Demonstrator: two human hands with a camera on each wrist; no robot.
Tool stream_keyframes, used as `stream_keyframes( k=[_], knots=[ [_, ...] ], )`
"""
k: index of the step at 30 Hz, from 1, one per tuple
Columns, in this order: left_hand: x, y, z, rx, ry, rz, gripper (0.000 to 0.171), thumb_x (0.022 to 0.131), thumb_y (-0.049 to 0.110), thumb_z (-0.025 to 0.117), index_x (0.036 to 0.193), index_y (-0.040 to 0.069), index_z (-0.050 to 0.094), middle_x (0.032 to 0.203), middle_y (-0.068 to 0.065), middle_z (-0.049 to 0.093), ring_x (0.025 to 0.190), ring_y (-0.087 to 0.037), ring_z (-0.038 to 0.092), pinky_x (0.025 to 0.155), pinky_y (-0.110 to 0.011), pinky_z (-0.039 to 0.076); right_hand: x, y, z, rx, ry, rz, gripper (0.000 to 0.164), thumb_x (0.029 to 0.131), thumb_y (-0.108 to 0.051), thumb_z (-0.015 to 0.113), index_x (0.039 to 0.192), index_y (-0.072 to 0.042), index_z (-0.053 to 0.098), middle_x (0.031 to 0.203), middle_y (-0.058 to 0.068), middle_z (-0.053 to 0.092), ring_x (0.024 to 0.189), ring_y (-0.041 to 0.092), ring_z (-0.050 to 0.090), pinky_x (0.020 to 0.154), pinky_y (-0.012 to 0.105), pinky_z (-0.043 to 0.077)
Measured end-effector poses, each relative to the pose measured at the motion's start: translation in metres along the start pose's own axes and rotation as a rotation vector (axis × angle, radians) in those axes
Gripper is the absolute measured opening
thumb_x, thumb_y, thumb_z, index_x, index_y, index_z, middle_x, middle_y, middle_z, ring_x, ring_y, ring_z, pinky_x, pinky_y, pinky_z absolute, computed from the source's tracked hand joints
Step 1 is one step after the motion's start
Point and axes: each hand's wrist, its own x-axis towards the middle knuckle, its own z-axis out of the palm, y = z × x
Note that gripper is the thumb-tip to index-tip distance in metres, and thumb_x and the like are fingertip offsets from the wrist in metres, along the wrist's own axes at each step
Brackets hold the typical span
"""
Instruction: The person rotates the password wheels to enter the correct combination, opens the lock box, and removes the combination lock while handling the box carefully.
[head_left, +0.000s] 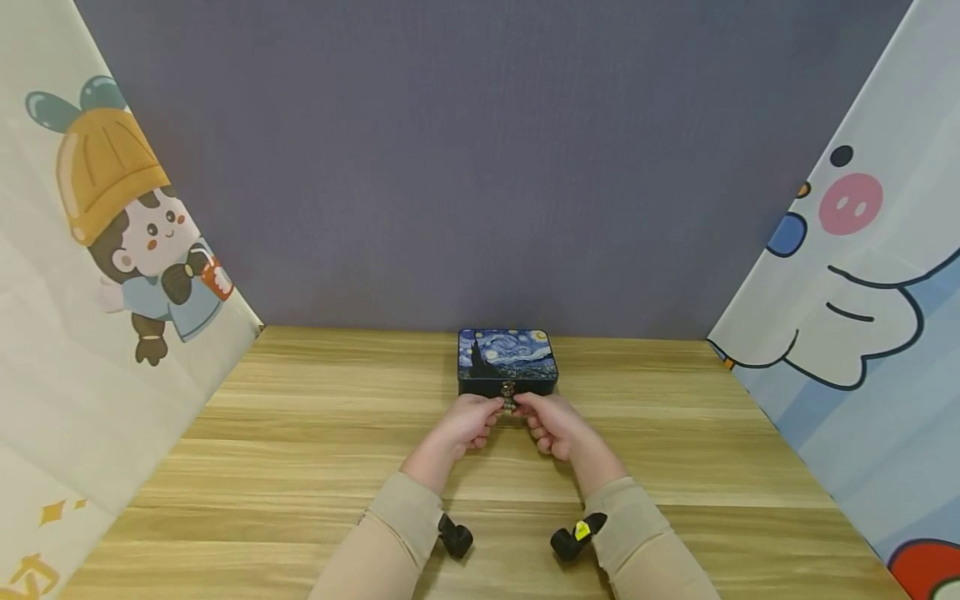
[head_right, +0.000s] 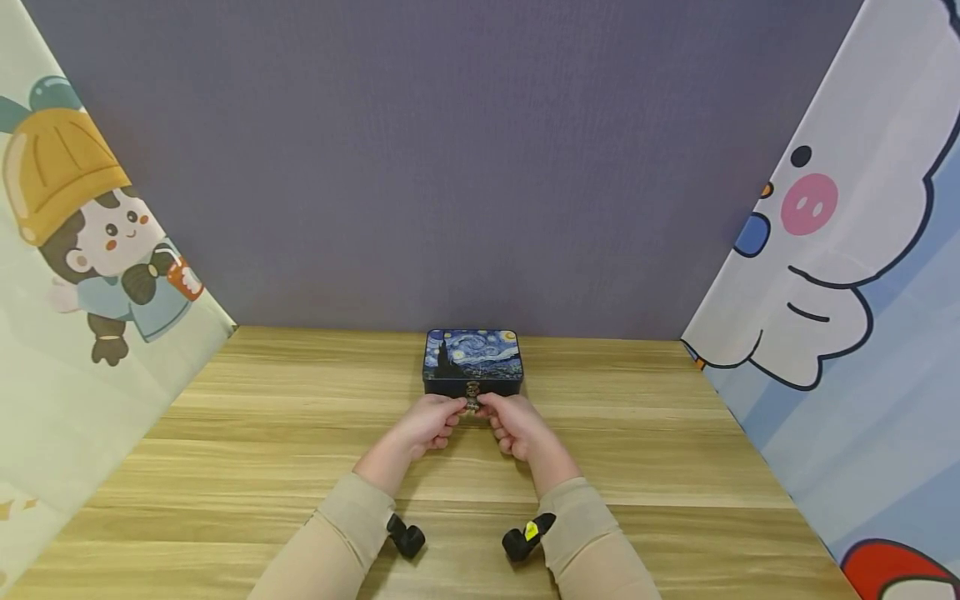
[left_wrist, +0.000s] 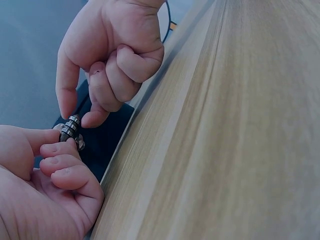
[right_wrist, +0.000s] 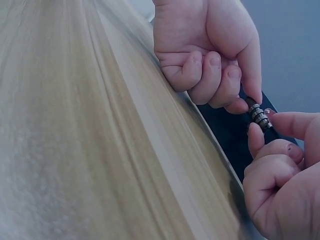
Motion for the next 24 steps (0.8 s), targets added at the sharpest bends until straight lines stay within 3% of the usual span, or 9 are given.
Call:
stream_keyframes(
  k=[24],
  knots=[
    [-0.0029,0.0024,-0.0005,-0.012,-0.008,-0.01,0.032,0.107,0.027,0.053,0.098,-0.003,0.06,0.064,0.003,0.04,0.048,-0.009,0.027,0.045,-0.023,0.026,-0.0011,0.0015,0.003,-0.004,-0.003,-0.022,0.026,0.097,-0.025,0.064,0.092,0.001,0.064,0.056,-0.008,0.032,0.044,0.005,0.022,0.039,0.021,0.02]
  ],
)
